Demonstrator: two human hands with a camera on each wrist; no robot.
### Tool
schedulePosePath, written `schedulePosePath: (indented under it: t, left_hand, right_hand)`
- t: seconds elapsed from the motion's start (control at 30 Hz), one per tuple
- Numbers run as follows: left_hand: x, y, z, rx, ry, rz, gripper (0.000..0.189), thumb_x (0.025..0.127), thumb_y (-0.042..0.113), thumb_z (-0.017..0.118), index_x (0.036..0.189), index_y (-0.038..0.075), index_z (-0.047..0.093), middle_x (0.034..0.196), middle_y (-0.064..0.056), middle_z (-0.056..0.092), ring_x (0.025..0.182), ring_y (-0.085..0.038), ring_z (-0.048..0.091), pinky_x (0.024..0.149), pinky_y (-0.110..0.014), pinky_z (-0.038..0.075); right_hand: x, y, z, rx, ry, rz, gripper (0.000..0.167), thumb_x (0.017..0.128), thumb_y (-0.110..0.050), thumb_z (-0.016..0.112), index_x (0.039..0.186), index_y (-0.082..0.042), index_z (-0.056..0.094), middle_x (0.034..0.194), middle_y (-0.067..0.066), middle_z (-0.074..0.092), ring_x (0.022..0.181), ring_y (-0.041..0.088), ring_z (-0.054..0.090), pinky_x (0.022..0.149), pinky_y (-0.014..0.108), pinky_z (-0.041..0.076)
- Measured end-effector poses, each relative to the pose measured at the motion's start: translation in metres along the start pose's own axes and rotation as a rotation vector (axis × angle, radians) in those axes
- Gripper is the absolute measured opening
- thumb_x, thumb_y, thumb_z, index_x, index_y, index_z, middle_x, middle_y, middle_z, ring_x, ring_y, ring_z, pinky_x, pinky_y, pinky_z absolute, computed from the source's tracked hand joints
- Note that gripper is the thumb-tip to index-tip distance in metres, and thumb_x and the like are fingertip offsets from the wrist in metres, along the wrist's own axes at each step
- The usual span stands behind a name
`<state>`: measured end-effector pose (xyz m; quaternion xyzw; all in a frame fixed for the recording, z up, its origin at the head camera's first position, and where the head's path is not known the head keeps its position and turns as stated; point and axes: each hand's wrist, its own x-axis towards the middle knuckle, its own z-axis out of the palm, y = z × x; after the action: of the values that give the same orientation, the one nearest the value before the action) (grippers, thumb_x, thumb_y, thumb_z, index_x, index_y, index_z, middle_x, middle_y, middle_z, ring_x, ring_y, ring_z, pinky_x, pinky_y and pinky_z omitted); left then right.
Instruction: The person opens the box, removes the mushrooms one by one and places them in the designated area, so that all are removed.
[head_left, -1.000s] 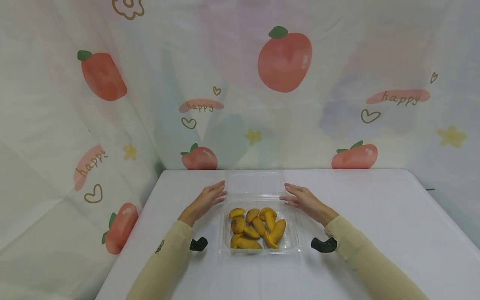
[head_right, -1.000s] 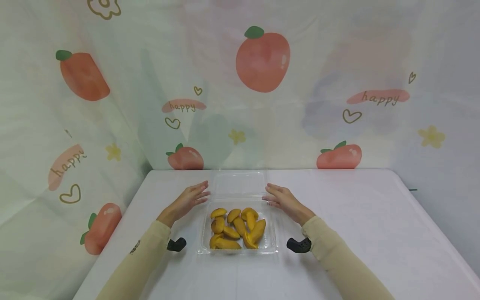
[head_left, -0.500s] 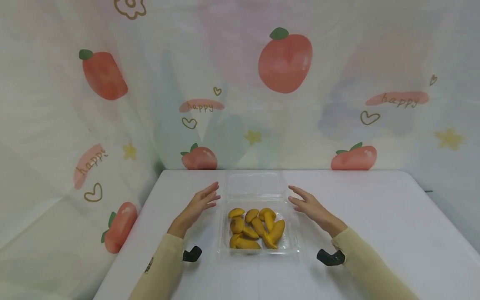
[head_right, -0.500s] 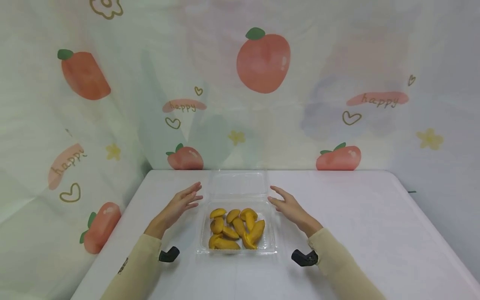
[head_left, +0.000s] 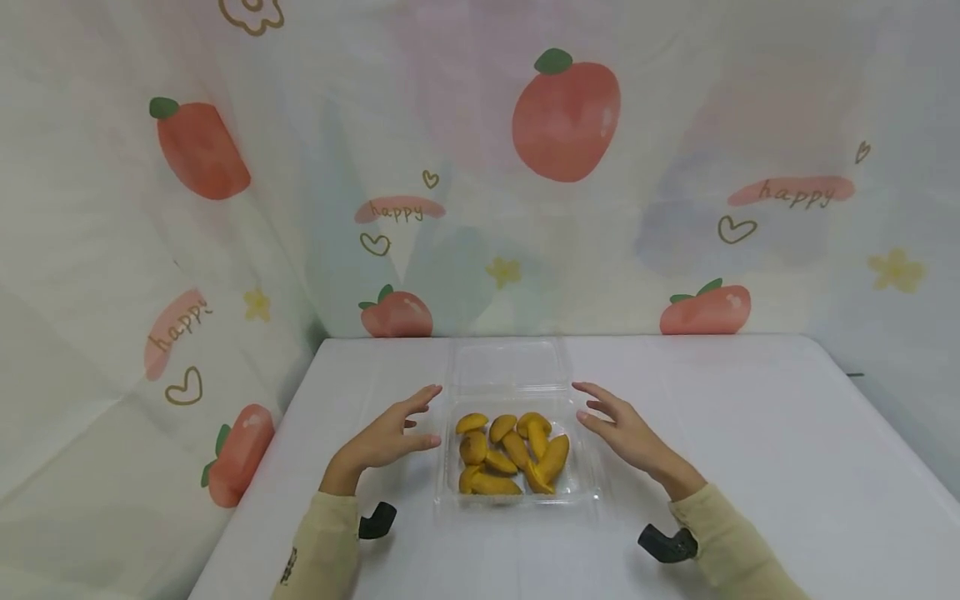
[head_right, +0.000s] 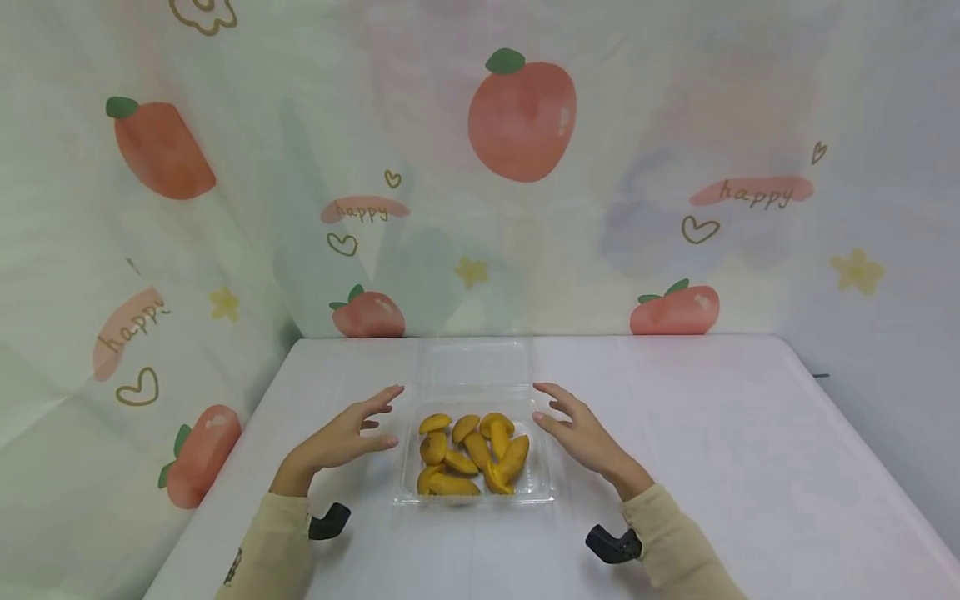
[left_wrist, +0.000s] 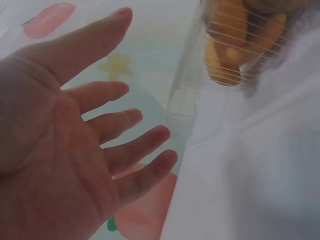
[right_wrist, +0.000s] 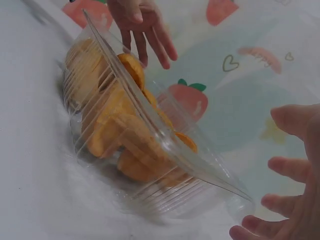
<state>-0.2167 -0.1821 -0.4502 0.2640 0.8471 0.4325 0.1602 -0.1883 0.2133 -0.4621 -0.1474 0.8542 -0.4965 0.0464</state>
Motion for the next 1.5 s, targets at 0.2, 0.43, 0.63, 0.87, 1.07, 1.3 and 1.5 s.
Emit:
schedulePosePath:
  t: [0.2, 0.43, 0.63, 0.87, 1.07, 1.3, 1.5]
  left_hand:
    - [-0.002, 0.005, 0.003, 0.009, -0.017, -0.006, 0.083, 0.094, 0.023, 0.073, 0.161, 0.011, 0.026, 0.169, -0.020, 0.016, 0.151, -0.043, 0.030, 0.118, -0.064, 0.034]
    - [0.004, 0.007, 0.013, 0.032, -0.045, -0.013, 0.088, 0.091, 0.023, 0.076, 0.162, 0.011, 0.024, 0.170, -0.019, 0.013, 0.155, -0.040, 0.022, 0.118, -0.063, 0.034]
    - [0.002, 0.010, 0.015, 0.045, -0.045, -0.037, 0.095, 0.088, 0.023, 0.080, 0.161, 0.005, 0.022, 0.169, -0.018, 0.012, 0.153, -0.042, 0.023, 0.117, -0.065, 0.033]
    - [0.000, 0.010, 0.018, 0.087, -0.062, -0.058, 0.096, 0.087, 0.021, 0.081, 0.160, 0.003, 0.023, 0.169, -0.018, 0.014, 0.156, -0.043, 0.015, 0.120, -0.066, 0.026]
    - [-0.001, 0.007, 0.020, 0.136, -0.073, -0.058, 0.093, 0.087, 0.019, 0.081, 0.159, -0.001, 0.025, 0.168, -0.020, 0.015, 0.155, -0.044, 0.016, 0.121, -0.066, 0.026]
    - [-0.001, 0.006, 0.019, 0.175, -0.081, -0.051, 0.094, 0.086, 0.020, 0.082, 0.159, -0.001, 0.025, 0.169, -0.019, 0.015, 0.155, -0.044, 0.017, 0.121, -0.065, 0.025]
    - [-0.002, 0.007, 0.018, 0.185, -0.083, -0.038, 0.094, 0.086, 0.018, 0.081, 0.158, -0.003, 0.025, 0.170, -0.019, 0.014, 0.155, -0.044, 0.017, 0.122, -0.064, 0.023]
  right_hand:
    - [0.000, -0.005, 0.008, -0.015, 0.011, -0.051, 0.055, 0.103, -0.020, 0.057, 0.152, -0.001, 0.040, 0.159, 0.027, 0.036, 0.143, 0.056, 0.034, 0.109, 0.066, 0.042]
    - [-0.006, -0.007, 0.010, -0.080, 0.051, -0.086, 0.055, 0.101, -0.021, 0.059, 0.150, -0.003, 0.043, 0.158, 0.027, 0.037, 0.144, 0.051, 0.034, 0.108, 0.069, 0.041]
    - [-0.009, -0.006, 0.010, -0.082, 0.092, -0.151, 0.053, 0.099, -0.017, 0.063, 0.148, -0.005, 0.047, 0.158, 0.027, 0.037, 0.144, 0.050, 0.033, 0.107, 0.071, 0.041]
    - [-0.008, 0.000, 0.013, -0.060, 0.088, -0.254, 0.049, 0.097, -0.012, 0.065, 0.145, -0.009, 0.053, 0.154, 0.021, 0.046, 0.145, 0.014, 0.041, 0.106, 0.071, 0.040]
    - [-0.007, 0.003, 0.018, -0.044, 0.034, -0.294, 0.046, 0.096, -0.008, 0.066, 0.141, -0.010, 0.057, 0.145, 0.016, 0.058, 0.135, -0.012, 0.040, 0.108, 0.074, 0.035]
    - [-0.008, 0.000, 0.024, -0.088, -0.011, -0.283, 0.045, 0.095, -0.009, 0.068, 0.139, -0.011, 0.059, 0.141, 0.017, 0.062, 0.136, 0.000, 0.048, 0.109, 0.069, 0.037]
    - [-0.007, -0.004, 0.029, -0.145, -0.035, -0.292, 0.045, 0.094, -0.010, 0.071, 0.137, -0.005, 0.060, 0.139, 0.013, 0.064, 0.132, 0.023, 0.057, 0.108, 0.064, 0.042]
